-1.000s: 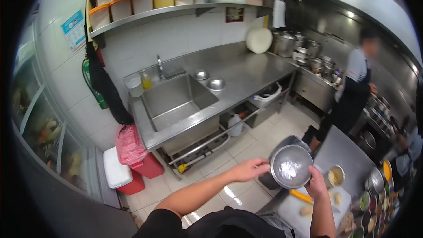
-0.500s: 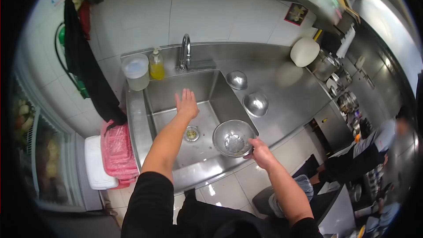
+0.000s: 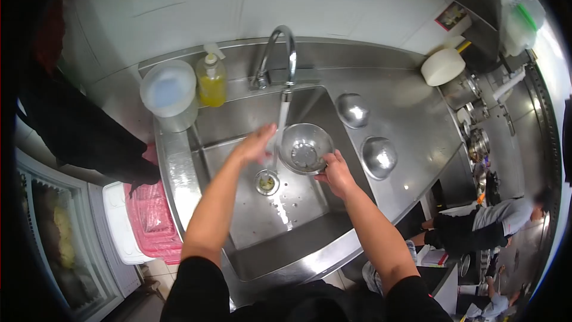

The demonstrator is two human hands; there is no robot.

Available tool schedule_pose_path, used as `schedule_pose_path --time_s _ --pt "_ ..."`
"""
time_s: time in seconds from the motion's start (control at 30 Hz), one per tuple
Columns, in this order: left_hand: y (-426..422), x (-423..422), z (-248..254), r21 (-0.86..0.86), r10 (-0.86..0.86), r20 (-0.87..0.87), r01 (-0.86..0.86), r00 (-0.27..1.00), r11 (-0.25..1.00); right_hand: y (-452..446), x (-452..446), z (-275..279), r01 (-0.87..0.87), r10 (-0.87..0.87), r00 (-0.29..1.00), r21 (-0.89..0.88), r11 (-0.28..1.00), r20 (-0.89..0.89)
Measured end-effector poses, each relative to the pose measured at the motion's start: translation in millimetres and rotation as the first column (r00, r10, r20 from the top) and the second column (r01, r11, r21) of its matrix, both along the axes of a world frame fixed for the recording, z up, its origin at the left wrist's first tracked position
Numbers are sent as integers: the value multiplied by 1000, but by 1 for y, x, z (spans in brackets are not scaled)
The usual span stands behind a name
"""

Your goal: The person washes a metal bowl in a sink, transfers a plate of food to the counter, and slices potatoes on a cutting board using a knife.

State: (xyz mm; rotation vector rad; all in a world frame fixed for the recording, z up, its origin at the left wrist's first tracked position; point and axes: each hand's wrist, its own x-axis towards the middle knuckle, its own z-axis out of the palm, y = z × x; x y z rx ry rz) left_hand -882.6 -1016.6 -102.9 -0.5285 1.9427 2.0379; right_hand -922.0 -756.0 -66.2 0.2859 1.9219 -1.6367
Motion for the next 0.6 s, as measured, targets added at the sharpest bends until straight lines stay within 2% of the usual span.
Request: schedule_pose_path --time_s 0.07,0.1,0.13,0.17,0.27,0.3,0.33,0.37,0.4,0.43,0.47,0.5,0.53,0.57,0.6 --pt "16 34 -25 322 54 101 -84 993 943 -36 3 -19 -11 11 997 1 1000 75" --pt "12 36 -44 320 120 117 -152 986 935 -49 1 -42 -127 173 979 339 932 -109" --pt "8 34 -68 316 186 129 -219 974 923 -58 -6 -73 -155 384 894 646 747 -230" --pt "6 34 -86 309 248 140 -281 959 909 -67 -8 -92 -84 601 756 871 484 -261" --pt "-2 20 -98 178 159 272 -212 949 961 -102 -21 -93 86 754 369 828 555 -544" --pt "-1 18 -82 47 -4 269 -9 963 999 -121 -26 -81 -100 560 599 641 761 -572" --pt "-1 14 -65 -127 -90 294 133 952 983 -142 -27 -57 -198 360 805 359 912 -471" --pt "-2 9 -47 -292 -169 335 273 927 917 -156 -27 -38 -188 190 947 31 982 -259" --pt "-5 8 -39 -441 -234 391 404 890 801 -161 -28 -27 -184 203 936 95 978 -288" --pt "-14 15 -39 -738 -274 215 340 937 583 -162 -31 -19 -174 215 924 154 973 -316" --pt "-17 16 -38 -768 -196 195 274 961 579 -161 -31 -13 -159 226 912 212 964 -343" --pt "-18 20 -14 -796 -119 170 208 978 568 -154 -38 -28 -126 370 760 437 891 -534" --pt "-19 21 2 -824 -45 138 140 989 550 -151 -33 -29 -226 546 684 571 789 -484" --pt "-28 13 -31 -830 -101 16 70 995 553 -145 -25 -32 -303 698 589 690 657 -406" --pt "-32 15 -27 -707 -97 68 117 993 698 -135 -14 -35 -357 821 486 789 500 -301"
